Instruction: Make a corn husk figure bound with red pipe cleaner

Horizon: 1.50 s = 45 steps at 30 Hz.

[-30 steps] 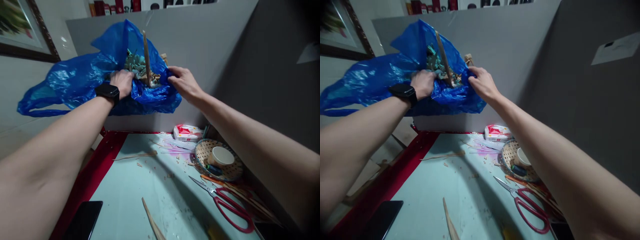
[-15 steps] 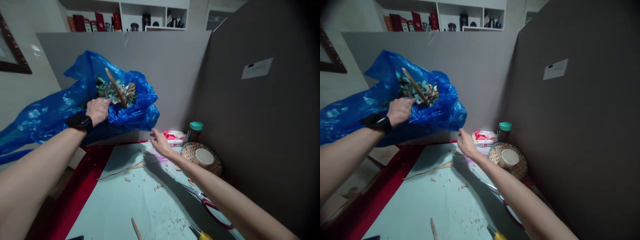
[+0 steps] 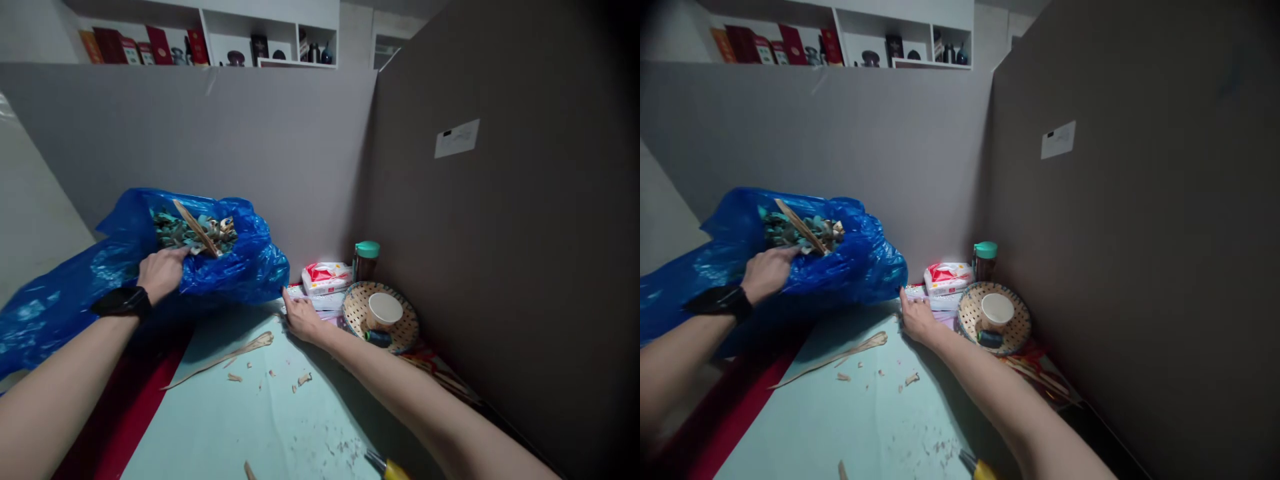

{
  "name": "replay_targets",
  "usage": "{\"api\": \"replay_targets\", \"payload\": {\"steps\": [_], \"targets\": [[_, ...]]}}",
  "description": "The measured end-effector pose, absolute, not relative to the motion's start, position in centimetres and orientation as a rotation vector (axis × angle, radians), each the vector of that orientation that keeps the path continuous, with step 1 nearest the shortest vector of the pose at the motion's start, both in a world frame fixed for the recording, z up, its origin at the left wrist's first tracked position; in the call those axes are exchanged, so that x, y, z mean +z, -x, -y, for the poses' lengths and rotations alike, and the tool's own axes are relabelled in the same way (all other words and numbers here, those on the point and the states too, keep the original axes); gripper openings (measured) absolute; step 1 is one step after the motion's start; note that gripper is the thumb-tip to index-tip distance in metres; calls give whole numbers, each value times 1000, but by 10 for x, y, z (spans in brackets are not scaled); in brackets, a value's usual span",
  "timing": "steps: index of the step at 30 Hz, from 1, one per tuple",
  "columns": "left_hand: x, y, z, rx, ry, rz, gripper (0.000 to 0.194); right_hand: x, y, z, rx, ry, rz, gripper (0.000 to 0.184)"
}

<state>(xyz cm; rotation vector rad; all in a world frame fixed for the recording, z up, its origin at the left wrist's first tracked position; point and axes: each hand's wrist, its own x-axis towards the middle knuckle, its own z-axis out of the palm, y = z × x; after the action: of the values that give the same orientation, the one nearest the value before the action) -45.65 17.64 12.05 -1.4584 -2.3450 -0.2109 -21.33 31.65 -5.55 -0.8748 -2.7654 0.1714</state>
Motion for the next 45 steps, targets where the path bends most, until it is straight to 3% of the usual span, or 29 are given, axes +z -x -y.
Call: {"api": "replay_targets", "payload": {"steps": [5,7,10,13,18,30,45], "targets": [[112,481,-187,-30,1233,2448,54,-50,182,-303,88,669,2841,93],[110,490,-187,-13,1248,2478,54,-44,181,-308,77,685,2828,79],[110,497,-186,33,1289,2471,54,-31,200,-331,0,800,2822,41],[112,497,-183,94,1318,2438,53,-23,233,-362,-22,827,2869,26],[114,493,-181,105,1355,2381,53,-35,266,-387,-69,888,2895,27],[111,493,-182,128,1297,2385,48,-45,251,-396,-158,720,2928,29],[64,424,-155,-55,1659,2371,47,-8,170,-372,196,893,2644,31]]}}
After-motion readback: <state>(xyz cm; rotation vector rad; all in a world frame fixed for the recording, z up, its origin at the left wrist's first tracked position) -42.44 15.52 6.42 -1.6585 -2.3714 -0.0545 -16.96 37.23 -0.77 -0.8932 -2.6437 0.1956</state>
